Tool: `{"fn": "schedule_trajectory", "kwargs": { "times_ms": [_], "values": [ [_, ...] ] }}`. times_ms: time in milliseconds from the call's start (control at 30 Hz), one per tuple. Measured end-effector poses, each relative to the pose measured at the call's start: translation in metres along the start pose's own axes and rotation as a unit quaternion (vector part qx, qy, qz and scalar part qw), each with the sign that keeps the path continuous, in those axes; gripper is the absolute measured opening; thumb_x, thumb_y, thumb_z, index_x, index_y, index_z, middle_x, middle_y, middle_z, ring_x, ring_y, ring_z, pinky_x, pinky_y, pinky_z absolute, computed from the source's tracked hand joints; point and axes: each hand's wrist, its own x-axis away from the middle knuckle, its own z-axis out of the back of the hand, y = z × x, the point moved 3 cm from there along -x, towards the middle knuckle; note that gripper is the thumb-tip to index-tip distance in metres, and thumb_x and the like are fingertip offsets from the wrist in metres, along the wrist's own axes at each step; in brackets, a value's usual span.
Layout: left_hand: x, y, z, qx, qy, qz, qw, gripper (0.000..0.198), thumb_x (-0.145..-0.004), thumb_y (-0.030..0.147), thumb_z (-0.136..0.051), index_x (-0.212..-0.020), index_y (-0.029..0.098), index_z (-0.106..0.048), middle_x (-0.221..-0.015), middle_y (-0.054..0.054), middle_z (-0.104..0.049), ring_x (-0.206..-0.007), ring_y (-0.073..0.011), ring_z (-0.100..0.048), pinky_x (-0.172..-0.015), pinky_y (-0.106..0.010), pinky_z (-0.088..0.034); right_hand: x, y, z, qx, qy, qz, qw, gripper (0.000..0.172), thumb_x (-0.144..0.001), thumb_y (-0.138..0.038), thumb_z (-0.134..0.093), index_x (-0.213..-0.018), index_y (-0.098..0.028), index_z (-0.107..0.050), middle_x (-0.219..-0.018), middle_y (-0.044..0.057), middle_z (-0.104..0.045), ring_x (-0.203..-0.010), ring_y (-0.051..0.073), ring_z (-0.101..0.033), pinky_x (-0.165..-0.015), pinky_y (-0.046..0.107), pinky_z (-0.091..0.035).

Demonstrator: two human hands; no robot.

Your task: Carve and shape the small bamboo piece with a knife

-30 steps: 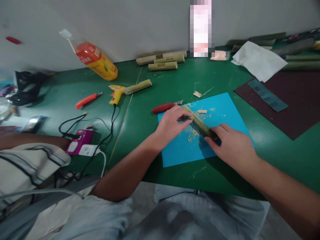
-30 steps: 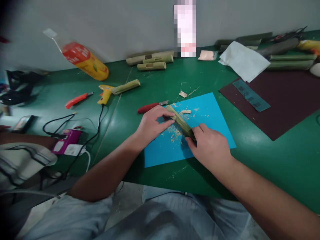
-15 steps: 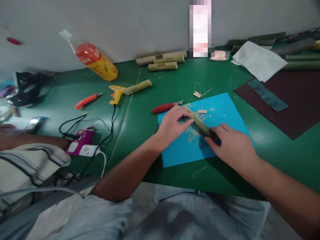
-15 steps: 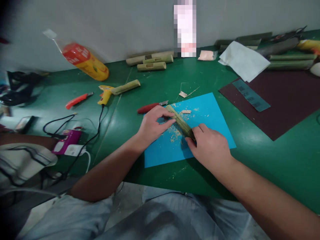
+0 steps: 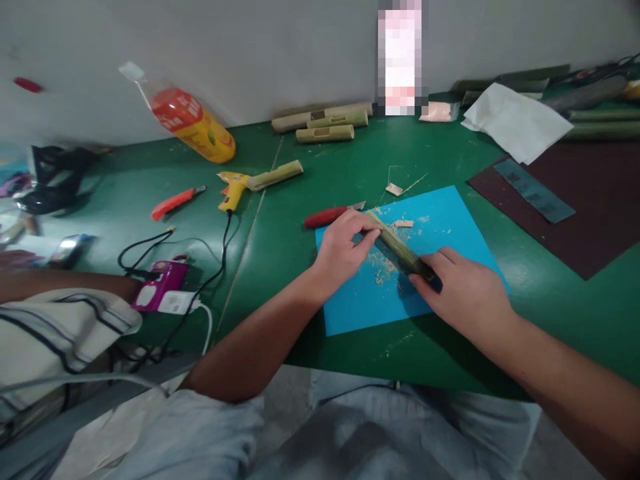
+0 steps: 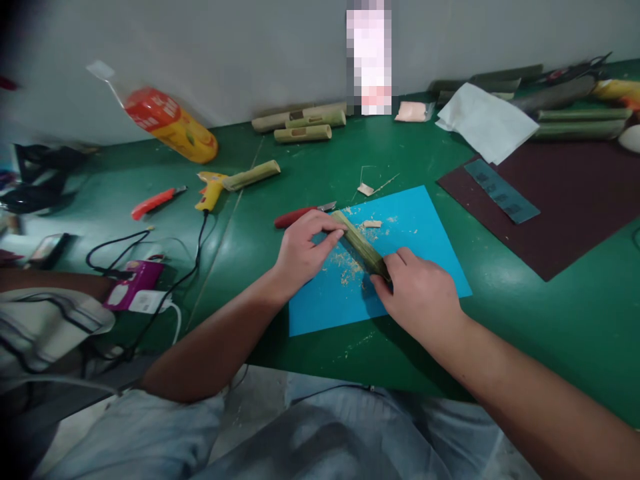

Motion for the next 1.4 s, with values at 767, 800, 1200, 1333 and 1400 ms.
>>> {"fn": "schedule_trajectory", "kwargs": {
  "times_ms": [767, 800, 1200, 1333, 1400],
  "values": [
    [-0.001, 0.002, 0.004, 0.043, 0.027, 0.011, 0.999, 0.008, -0.098, 0.025, -0.072, -0.093, 0.020, -0.075, -0.097, -0.004, -0.080, -0.094, -0.0179, -0.074, -0.095, -0.041, -0.064, 0.001, 0.004, 0.000, -0.013, 0.004, 0.001, 1.000, 0.027, -0.099, -0.047, -0.063, -0.091, -0.022, -0.071, -0.095, 0.007, -0.073, -0.075, 0.022, -0.065, -0.061, 0.036, -0.031],
    [-0.001, 0.000, 0.003, 0.062, 0.030, 0.034, 0.997, 0.009, -0.097, 0.026, -0.073, -0.091, 0.020, -0.075, -0.096, -0.003, -0.080, -0.094, -0.0180, -0.074, -0.094, -0.040, -0.064, 0.002, 0.004, 0.000, -0.013, 0.004, 0.002, 1.000, 0.027, -0.099, -0.047, -0.064, -0.090, -0.022, -0.071, -0.094, 0.007, -0.072, -0.075, 0.022, -0.065, -0.061, 0.036, -0.031],
    [0.007, -0.028, -0.003, 0.280, 0.056, 0.298, 0.911, 0.025, -0.088, 0.043, -0.078, -0.088, 0.019, -0.071, -0.079, -0.001, -0.074, -0.075, -0.0156, -0.073, -0.077, -0.035, -0.064, -0.001, 0.003, 0.002, -0.013, -0.019, 0.007, 1.000, 0.028, -0.099, -0.048, -0.067, -0.094, -0.020, -0.073, -0.095, 0.008, -0.072, -0.079, 0.024, -0.068, -0.062, 0.037, -0.035],
    [0.006, -0.025, -0.004, 0.298, 0.049, 0.295, 0.907, 0.025, -0.087, 0.039, -0.078, -0.100, 0.020, -0.070, -0.090, -0.001, -0.076, -0.075, -0.0132, -0.072, -0.075, -0.031, -0.063, -0.001, 0.003, 0.001, -0.013, -0.011, 0.011, 1.000, 0.028, -0.099, -0.047, -0.067, -0.094, -0.020, -0.073, -0.095, 0.007, -0.073, -0.078, 0.024, -0.068, -0.061, 0.036, -0.035],
    [0.004, -0.022, -0.004, 0.322, 0.056, 0.313, 0.892, 0.028, -0.083, 0.035, -0.082, -0.102, 0.019, -0.071, -0.091, -0.002, -0.076, -0.074, -0.0116, -0.071, -0.074, -0.028, -0.063, -0.001, 0.004, 0.000, -0.011, -0.009, 0.013, 1.000, 0.028, -0.099, -0.047, -0.067, -0.094, -0.020, -0.074, -0.094, 0.007, -0.073, -0.077, 0.023, -0.068, -0.061, 0.036, -0.035]
  ]
}}
